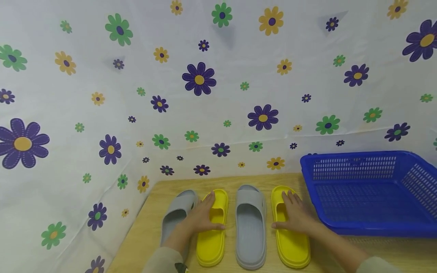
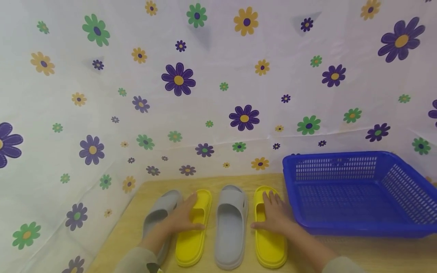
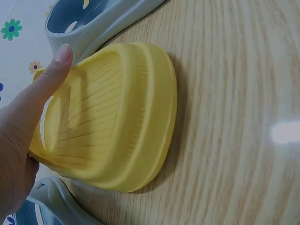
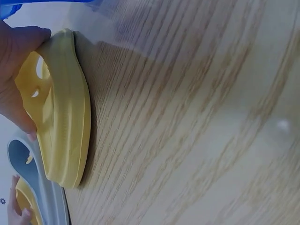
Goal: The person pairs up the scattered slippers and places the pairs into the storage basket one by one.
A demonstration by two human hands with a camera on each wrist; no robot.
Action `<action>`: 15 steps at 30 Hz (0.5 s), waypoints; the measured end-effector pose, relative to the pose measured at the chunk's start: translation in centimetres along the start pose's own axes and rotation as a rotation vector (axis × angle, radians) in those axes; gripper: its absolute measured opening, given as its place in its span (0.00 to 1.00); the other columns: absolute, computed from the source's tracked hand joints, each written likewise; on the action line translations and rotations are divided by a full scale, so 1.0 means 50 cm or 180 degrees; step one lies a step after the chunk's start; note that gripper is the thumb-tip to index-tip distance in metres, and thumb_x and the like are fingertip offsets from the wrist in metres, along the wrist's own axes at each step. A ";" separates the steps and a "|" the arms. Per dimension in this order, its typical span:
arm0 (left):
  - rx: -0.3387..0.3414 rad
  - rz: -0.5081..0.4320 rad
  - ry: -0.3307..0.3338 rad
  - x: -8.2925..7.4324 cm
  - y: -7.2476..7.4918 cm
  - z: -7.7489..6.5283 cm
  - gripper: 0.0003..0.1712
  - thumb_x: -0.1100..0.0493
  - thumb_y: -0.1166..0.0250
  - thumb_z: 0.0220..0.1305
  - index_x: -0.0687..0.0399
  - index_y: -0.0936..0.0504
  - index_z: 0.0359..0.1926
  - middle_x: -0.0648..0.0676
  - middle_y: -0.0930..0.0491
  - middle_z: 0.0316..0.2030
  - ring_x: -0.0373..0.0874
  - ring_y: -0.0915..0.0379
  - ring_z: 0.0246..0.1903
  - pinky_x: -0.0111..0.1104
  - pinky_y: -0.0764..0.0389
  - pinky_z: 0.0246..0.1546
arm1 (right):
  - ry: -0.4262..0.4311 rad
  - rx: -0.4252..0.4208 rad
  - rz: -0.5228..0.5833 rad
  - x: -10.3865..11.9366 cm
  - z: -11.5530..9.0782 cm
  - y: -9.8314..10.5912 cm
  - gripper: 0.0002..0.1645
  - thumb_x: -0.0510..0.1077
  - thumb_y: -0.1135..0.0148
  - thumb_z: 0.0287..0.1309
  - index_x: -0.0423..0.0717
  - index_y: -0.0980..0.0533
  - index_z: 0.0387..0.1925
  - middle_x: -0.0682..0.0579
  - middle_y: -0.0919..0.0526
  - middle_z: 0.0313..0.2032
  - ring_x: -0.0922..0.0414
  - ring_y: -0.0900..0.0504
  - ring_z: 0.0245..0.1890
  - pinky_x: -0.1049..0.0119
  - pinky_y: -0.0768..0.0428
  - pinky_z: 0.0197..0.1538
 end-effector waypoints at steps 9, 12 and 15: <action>0.0013 -0.0147 0.0062 0.006 -0.003 0.008 0.66 0.32 0.30 0.44 0.63 0.53 0.73 0.60 0.55 0.73 0.54 0.59 0.72 0.48 0.53 0.70 | -0.0237 -0.0322 0.0213 -0.009 0.012 -0.009 0.66 0.55 0.18 0.27 0.24 0.41 0.63 0.23 0.43 0.64 0.27 0.47 0.65 0.35 0.46 0.65; 0.0032 -0.0190 0.0062 0.004 -0.001 0.011 0.66 0.33 0.29 0.43 0.64 0.50 0.72 0.62 0.54 0.73 0.55 0.57 0.72 0.49 0.52 0.70 | -0.0303 -0.0367 0.0278 -0.009 0.012 -0.010 0.67 0.54 0.17 0.24 0.25 0.40 0.63 0.23 0.42 0.64 0.28 0.46 0.65 0.36 0.46 0.65; 0.0073 -0.0203 0.0080 0.006 -0.003 0.016 0.66 0.33 0.29 0.42 0.63 0.50 0.72 0.61 0.54 0.73 0.55 0.58 0.72 0.50 0.52 0.70 | -0.0326 -0.0341 0.0285 -0.010 0.012 -0.009 0.68 0.54 0.17 0.23 0.25 0.41 0.63 0.23 0.42 0.64 0.28 0.47 0.65 0.36 0.46 0.65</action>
Point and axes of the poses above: each hand's wrist, its own z-axis towards the middle knuckle, its own y-axis out of the back of the hand, x = y × z, the point moved 5 cm from there along z, towards the middle knuckle
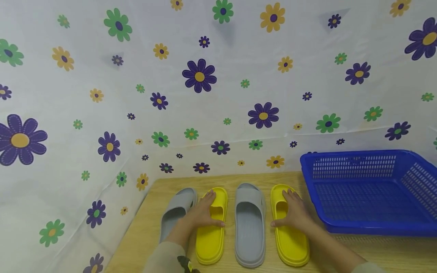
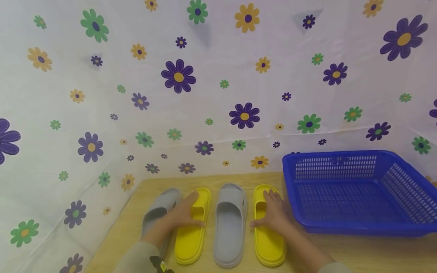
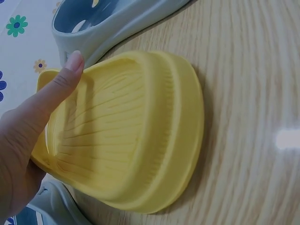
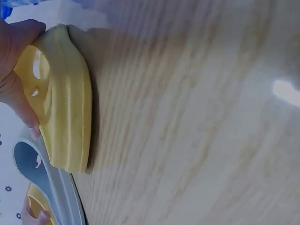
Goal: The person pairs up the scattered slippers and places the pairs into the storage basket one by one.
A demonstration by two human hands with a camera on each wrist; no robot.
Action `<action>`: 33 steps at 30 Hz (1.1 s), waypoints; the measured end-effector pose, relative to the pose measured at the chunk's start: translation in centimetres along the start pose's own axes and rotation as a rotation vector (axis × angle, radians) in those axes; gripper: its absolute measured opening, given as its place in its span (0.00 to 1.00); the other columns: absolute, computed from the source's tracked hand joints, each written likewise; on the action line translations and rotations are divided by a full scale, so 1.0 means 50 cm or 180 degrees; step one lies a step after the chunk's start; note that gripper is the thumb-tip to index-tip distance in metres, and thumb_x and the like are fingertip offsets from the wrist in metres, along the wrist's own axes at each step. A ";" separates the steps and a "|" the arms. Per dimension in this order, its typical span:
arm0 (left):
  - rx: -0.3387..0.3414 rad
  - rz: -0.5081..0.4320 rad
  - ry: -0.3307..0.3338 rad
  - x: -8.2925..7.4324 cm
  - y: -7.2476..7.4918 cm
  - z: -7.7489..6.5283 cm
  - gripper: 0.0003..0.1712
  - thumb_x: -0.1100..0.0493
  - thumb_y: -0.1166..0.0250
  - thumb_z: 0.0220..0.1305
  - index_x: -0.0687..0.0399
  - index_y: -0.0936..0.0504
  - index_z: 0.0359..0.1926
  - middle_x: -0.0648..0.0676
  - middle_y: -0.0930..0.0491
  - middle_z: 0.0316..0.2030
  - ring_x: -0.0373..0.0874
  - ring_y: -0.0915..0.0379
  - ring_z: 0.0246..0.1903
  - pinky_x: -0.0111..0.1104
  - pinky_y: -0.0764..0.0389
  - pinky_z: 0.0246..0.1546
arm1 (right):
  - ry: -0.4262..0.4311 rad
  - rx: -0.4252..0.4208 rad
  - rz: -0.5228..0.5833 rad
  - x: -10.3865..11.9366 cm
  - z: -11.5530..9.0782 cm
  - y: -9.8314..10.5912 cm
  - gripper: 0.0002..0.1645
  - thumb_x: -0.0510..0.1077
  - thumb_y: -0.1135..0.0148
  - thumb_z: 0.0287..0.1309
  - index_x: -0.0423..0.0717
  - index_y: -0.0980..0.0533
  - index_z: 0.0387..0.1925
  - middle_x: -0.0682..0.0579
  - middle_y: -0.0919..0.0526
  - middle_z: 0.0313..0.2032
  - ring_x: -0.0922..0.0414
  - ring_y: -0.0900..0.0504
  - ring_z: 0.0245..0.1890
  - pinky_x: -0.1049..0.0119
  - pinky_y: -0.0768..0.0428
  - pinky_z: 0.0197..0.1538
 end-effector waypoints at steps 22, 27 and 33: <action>-0.0017 -0.0163 0.0013 0.027 -0.017 0.031 0.68 0.35 0.24 0.36 0.61 0.47 0.71 0.62 0.49 0.72 0.58 0.56 0.71 0.53 0.53 0.69 | 0.0049 0.0379 -0.0074 -0.023 0.027 -0.007 0.73 0.59 0.18 0.23 0.23 0.45 0.64 0.22 0.43 0.64 0.27 0.51 0.66 0.36 0.49 0.66; 0.0026 -0.0262 0.0178 0.028 -0.011 0.027 0.67 0.35 0.24 0.36 0.58 0.46 0.72 0.60 0.46 0.71 0.62 0.53 0.70 0.55 0.48 0.67 | 0.0022 0.0460 -0.0046 -0.021 0.031 -0.006 0.74 0.59 0.18 0.24 0.24 0.47 0.65 0.23 0.44 0.64 0.27 0.51 0.66 0.36 0.48 0.66; 0.0041 -0.0291 0.0195 0.022 -0.008 0.017 0.65 0.36 0.24 0.38 0.59 0.45 0.71 0.61 0.44 0.70 0.61 0.50 0.69 0.55 0.45 0.66 | -0.0022 0.0508 0.0043 -0.018 0.025 -0.007 0.74 0.58 0.18 0.25 0.25 0.49 0.67 0.22 0.46 0.64 0.27 0.51 0.66 0.35 0.48 0.66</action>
Point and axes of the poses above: each hand's wrist, its own z-axis towards the middle knuckle, its own y-axis out of the back of the hand, x = y × z, the point moved 5 cm from there along z, towards the middle knuckle
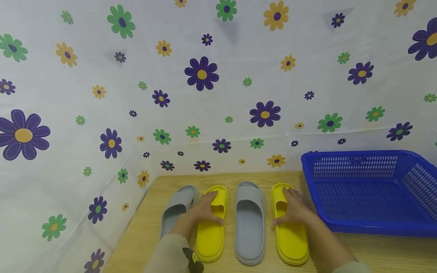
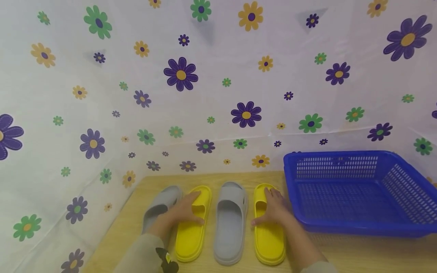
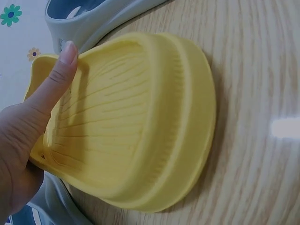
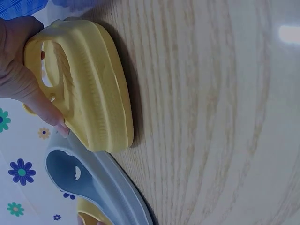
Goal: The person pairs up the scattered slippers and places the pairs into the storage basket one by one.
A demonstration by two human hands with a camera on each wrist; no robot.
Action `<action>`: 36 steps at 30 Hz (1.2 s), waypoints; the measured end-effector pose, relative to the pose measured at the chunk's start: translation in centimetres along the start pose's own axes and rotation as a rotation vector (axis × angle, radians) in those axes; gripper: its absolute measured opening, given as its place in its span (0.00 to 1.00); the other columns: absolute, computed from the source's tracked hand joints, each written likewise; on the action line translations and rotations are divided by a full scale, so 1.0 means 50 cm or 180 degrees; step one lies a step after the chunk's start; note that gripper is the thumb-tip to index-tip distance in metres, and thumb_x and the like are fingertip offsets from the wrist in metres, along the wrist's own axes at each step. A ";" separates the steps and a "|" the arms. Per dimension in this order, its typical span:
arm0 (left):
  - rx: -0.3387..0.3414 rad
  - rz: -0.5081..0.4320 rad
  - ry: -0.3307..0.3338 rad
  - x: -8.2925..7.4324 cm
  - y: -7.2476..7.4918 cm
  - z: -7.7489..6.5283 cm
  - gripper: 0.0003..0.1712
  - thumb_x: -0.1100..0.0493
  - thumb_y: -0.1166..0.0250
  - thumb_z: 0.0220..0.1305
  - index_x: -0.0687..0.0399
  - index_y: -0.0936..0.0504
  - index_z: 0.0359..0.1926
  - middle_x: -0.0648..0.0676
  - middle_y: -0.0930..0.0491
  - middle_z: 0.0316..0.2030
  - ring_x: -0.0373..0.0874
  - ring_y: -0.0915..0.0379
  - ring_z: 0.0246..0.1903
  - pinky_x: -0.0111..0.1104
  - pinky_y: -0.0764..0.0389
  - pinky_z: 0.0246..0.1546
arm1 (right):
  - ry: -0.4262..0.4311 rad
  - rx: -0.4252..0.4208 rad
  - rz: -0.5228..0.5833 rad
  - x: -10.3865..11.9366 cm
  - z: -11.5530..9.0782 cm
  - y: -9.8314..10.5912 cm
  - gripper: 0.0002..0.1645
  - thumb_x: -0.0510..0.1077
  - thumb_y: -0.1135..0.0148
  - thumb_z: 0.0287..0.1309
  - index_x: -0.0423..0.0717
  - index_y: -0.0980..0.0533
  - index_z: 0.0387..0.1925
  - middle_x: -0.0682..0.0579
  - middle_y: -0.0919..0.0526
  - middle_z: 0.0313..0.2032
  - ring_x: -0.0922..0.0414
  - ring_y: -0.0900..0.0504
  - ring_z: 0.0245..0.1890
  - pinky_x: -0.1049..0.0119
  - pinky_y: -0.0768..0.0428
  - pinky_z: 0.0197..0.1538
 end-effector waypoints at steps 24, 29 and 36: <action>-0.0093 0.0049 -0.0219 -0.020 -0.013 -0.034 0.65 0.38 0.24 0.39 0.67 0.47 0.70 0.67 0.44 0.69 0.63 0.49 0.68 0.54 0.45 0.67 | 0.0039 -0.0090 -0.0014 0.006 -0.038 -0.004 0.76 0.60 0.18 0.23 0.25 0.48 0.67 0.22 0.45 0.63 0.26 0.49 0.65 0.34 0.46 0.64; -0.0157 0.0076 -0.0276 -0.023 -0.016 -0.041 0.65 0.37 0.25 0.40 0.67 0.46 0.70 0.67 0.44 0.68 0.63 0.49 0.68 0.54 0.46 0.67 | 0.0031 -0.0123 -0.0032 0.009 -0.042 -0.004 0.75 0.61 0.19 0.23 0.26 0.47 0.66 0.22 0.46 0.64 0.26 0.49 0.65 0.34 0.47 0.64; -0.0154 0.0084 -0.0322 -0.025 -0.020 -0.056 0.65 0.37 0.25 0.41 0.68 0.47 0.70 0.68 0.44 0.68 0.64 0.50 0.68 0.54 0.47 0.67 | 0.0029 -0.0103 -0.0060 0.011 -0.050 -0.009 0.75 0.62 0.19 0.23 0.25 0.47 0.66 0.21 0.45 0.63 0.25 0.48 0.64 0.34 0.45 0.64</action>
Point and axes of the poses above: each hand's wrist, its own z-axis towards the middle knuckle, its own y-axis out of the back of the hand, x = y × z, the point moved 5 cm from there along z, towards the middle knuckle
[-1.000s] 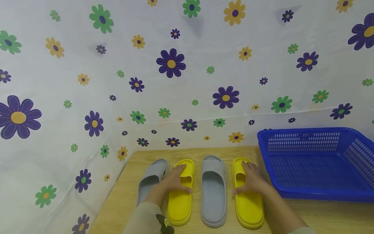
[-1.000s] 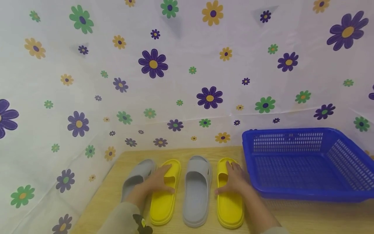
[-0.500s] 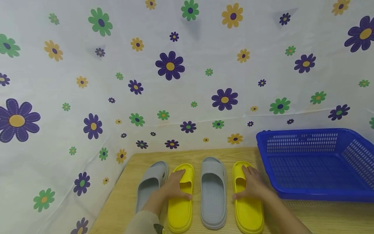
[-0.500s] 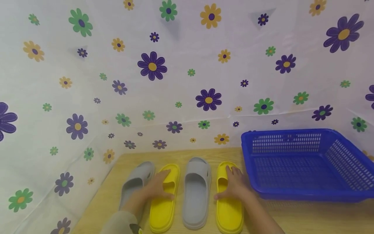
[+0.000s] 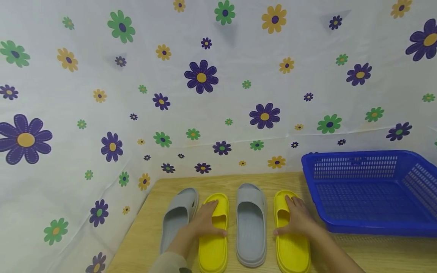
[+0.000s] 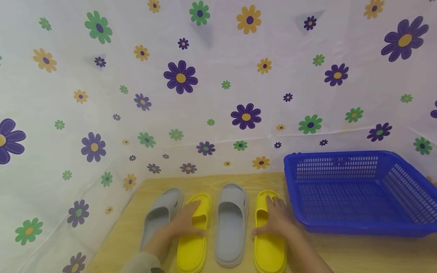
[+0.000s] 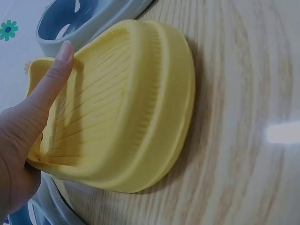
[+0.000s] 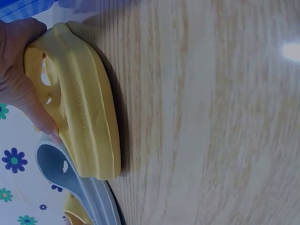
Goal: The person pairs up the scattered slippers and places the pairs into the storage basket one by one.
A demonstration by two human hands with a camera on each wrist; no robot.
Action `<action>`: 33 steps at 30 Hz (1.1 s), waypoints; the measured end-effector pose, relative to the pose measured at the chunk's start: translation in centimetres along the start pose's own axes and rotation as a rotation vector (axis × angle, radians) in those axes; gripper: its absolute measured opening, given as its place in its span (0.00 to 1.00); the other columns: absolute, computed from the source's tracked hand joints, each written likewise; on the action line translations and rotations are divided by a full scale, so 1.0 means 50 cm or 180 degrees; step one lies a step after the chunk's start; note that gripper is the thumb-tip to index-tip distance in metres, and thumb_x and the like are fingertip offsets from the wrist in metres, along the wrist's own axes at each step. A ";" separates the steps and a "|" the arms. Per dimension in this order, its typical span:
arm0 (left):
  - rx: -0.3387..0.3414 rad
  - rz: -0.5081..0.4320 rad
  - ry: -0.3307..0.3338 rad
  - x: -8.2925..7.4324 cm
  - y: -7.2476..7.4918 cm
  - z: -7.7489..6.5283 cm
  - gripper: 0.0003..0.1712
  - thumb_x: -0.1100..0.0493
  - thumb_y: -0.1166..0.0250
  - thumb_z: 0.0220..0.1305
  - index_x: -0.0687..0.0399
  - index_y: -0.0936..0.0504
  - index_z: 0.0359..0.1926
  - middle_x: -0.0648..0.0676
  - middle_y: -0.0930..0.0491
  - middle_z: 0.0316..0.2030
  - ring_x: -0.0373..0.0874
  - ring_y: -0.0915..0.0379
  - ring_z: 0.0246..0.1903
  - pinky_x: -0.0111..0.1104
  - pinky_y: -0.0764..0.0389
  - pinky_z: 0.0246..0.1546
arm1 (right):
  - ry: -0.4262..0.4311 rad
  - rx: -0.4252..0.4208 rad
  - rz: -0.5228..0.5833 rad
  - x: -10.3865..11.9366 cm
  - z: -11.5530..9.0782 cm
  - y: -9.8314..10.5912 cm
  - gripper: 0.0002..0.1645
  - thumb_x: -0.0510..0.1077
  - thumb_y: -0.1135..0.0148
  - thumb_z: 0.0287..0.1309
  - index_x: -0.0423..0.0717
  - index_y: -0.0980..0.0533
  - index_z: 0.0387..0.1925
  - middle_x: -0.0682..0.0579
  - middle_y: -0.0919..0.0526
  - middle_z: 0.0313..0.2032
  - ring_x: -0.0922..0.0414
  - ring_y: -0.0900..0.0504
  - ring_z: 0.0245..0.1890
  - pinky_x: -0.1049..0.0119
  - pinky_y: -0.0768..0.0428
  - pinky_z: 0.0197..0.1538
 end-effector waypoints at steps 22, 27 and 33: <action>0.0039 -0.0037 0.0142 -0.013 -0.029 -0.034 0.66 0.32 0.28 0.41 0.64 0.47 0.71 0.65 0.44 0.69 0.64 0.51 0.68 0.56 0.46 0.66 | -0.0009 0.0049 -0.0176 0.000 -0.032 -0.007 0.77 0.66 0.21 0.24 0.26 0.48 0.67 0.21 0.45 0.63 0.24 0.48 0.63 0.31 0.43 0.61; 0.0044 0.0060 0.0080 -0.014 -0.030 -0.039 0.67 0.31 0.29 0.42 0.66 0.50 0.71 0.65 0.48 0.71 0.64 0.53 0.69 0.54 0.48 0.67 | 0.0028 0.0057 -0.0138 -0.003 -0.030 -0.008 0.78 0.67 0.22 0.25 0.24 0.49 0.67 0.22 0.49 0.66 0.27 0.52 0.66 0.34 0.48 0.65; 0.0128 0.0112 0.0044 -0.017 -0.019 -0.038 0.68 0.32 0.31 0.45 0.67 0.55 0.72 0.66 0.57 0.72 0.61 0.61 0.71 0.52 0.54 0.69 | 0.0220 0.0068 -0.0139 -0.004 -0.020 -0.006 0.76 0.67 0.24 0.29 0.23 0.50 0.67 0.23 0.52 0.67 0.28 0.55 0.68 0.35 0.53 0.66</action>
Point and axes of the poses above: each hand's wrist, its own z-axis towards the middle knuckle, its own y-axis out of the back of the hand, x = y × z, the point moved 5 cm from there along z, towards the middle knuckle
